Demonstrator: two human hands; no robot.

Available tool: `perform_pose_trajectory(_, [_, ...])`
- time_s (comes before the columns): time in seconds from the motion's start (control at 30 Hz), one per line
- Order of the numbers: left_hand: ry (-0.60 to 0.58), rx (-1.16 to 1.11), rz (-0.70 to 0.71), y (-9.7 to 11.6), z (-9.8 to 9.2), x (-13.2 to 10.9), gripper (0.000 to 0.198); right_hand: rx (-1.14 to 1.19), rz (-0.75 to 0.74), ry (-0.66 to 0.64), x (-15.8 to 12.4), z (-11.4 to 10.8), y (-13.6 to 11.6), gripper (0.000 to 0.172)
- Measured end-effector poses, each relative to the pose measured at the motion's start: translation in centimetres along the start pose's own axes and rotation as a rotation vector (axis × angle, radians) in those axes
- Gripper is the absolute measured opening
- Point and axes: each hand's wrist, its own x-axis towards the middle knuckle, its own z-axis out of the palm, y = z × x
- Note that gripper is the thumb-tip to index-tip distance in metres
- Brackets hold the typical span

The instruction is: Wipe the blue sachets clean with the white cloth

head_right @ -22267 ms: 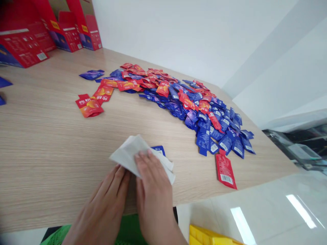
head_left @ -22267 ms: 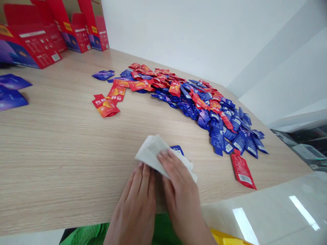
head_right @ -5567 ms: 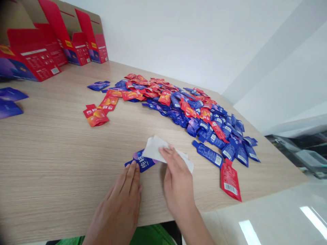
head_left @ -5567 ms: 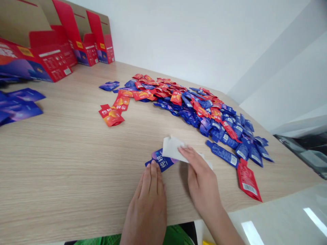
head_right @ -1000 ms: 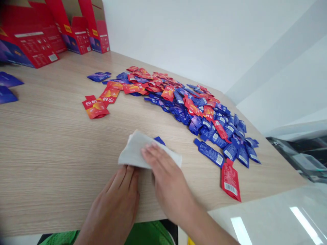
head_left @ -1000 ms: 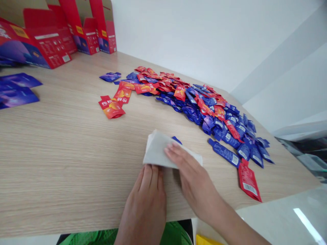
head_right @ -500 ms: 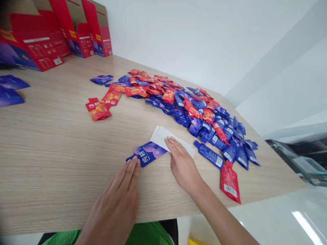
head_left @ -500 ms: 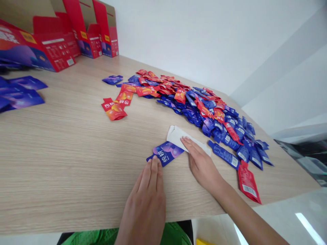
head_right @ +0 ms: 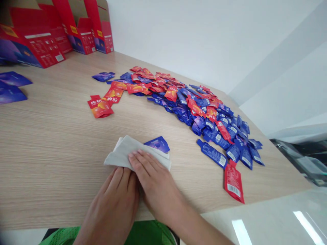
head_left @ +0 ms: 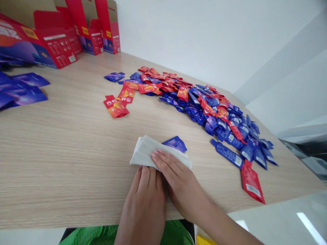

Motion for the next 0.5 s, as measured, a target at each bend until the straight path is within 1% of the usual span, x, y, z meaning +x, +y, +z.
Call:
perform_pose_trajectory(0.07, [0.009, 0.015, 0.025, -0.1, 0.1, -0.1, 0.049, -0.015, 0.015, -0.016, 0.1, 0.2, 1.1, 0.082])
perform_pose_trajectory(0.17, [0.044, 0.013, 0.021, 0.0, 0.3, -0.4, 0.052, -0.054, 0.062, 0.032, -0.4, -0.5, 3.9, 0.081])
perform_pose_trajectory(0.3, [0.041, -0.019, 0.013, 0.1, 0.3, -0.3, 0.054, -0.099, 0.211, 0.115, -1.9, -1.7, 8.0, 0.067])
perform_pose_trajectory(0.37, [0.049, -0.012, 0.017, 0.1, 0.2, -0.2, 0.054, -0.129, 0.287, 0.162, -2.6, -2.2, 9.6, 0.060])
perform_pose_trajectory(0.43, [0.063, 0.012, 0.020, 0.0, 0.1, -0.2, 0.054, -0.135, 0.351, 0.197, -3.1, -2.7, 10.4, 0.054])
perform_pose_trajectory(0.5, [0.069, 0.039, 0.024, -0.1, 0.0, -0.2, 0.054, -0.114, 0.414, 0.261, -3.2, -3.2, 10.0, 0.050])
